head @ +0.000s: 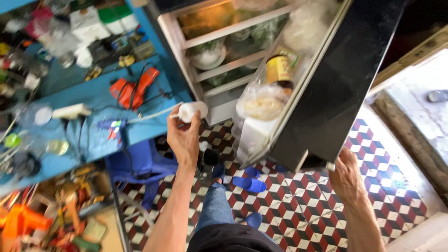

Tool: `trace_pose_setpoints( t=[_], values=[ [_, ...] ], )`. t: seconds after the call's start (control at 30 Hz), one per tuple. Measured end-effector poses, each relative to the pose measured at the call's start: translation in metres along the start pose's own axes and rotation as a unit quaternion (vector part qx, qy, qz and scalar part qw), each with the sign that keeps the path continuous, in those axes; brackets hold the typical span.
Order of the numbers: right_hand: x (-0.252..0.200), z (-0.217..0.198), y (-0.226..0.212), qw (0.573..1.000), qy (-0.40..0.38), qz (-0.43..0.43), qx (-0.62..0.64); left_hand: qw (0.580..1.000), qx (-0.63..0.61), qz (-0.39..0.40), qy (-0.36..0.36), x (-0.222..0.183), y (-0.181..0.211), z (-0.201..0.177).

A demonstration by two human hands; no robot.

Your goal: The person works on a disassembled white appliance casing on a cluttered workbench. They retrieve a small white plastic part, apply liquid from a bottle to it, wipe it, and attempt to fit it into the casing. The person also retrieves a wire from the floor and places it on the bench.

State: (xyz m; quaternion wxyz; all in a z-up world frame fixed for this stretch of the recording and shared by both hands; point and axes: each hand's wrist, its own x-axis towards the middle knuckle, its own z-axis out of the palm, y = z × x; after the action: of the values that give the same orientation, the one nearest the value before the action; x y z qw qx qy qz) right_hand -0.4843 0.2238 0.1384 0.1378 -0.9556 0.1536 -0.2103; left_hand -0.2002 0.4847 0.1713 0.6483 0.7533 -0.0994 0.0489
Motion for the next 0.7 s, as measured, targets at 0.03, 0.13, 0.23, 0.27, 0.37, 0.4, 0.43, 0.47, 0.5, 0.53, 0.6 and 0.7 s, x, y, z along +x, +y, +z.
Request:
trace_pose_setpoints(
  t=[0.03, 0.13, 0.23, 0.27, 0.37, 0.4, 0.43, 0.47, 0.5, 0.53, 0.6, 0.7],
  values=[
    [-0.011, 0.012, -0.006, 0.973, -0.024, 0.09, 0.209, 0.998, 0.054, -0.018, 0.006, -0.019, 0.002, -0.022],
    [0.007, 0.013, -0.029, 0.844, -0.105, 0.37, 0.374, 0.992, 0.108, -0.069, 0.003, -0.06, 0.004, -0.057],
    [0.044, -0.003, -0.071, 0.855, -0.102, 0.267, 0.433, 0.994, 0.048, -0.092, -0.033, -0.084, -0.007, -0.069],
    [0.053, -0.007, -0.086, 0.857, -0.108, 0.241, 0.442, 0.994, 0.018, -0.096, -0.05, -0.092, -0.011, -0.072],
    [0.084, -0.006, -0.123, 0.894, -0.149, 0.178, 0.383, 0.988, 0.025, -0.142, -0.058, -0.105, -0.018, -0.084],
    [0.099, -0.002, -0.132, 0.898, -0.158, 0.159, 0.379, 0.984, 0.052, -0.156, -0.061, -0.103, -0.017, -0.088],
    [0.114, 0.004, -0.14, 0.901, -0.167, 0.141, 0.374, 0.98, 0.078, -0.17, -0.064, -0.102, -0.017, -0.092],
    [0.127, 0.012, -0.148, 0.902, -0.177, 0.128, 0.372, 0.974, 0.109, -0.187, -0.07, -0.103, -0.015, -0.099],
    [0.146, 0.024, -0.155, 0.915, -0.142, 0.071, 0.37, 0.977, 0.105, -0.173, -0.071, -0.099, -0.016, -0.105],
    [0.158, 0.035, -0.157, 0.925, -0.111, 0.026, 0.364, 0.977, 0.101, -0.169, -0.081, -0.1, -0.017, -0.11],
    [0.187, 0.067, -0.156, 0.936, -0.016, -0.078, 0.342, 0.974, 0.096, -0.177, -0.1, -0.107, -0.022, -0.12],
    [0.229, 0.116, -0.147, 0.924, 0.04, -0.139, 0.355, 0.965, 0.12, -0.197, -0.121, -0.108, -0.025, -0.133]
  ],
)
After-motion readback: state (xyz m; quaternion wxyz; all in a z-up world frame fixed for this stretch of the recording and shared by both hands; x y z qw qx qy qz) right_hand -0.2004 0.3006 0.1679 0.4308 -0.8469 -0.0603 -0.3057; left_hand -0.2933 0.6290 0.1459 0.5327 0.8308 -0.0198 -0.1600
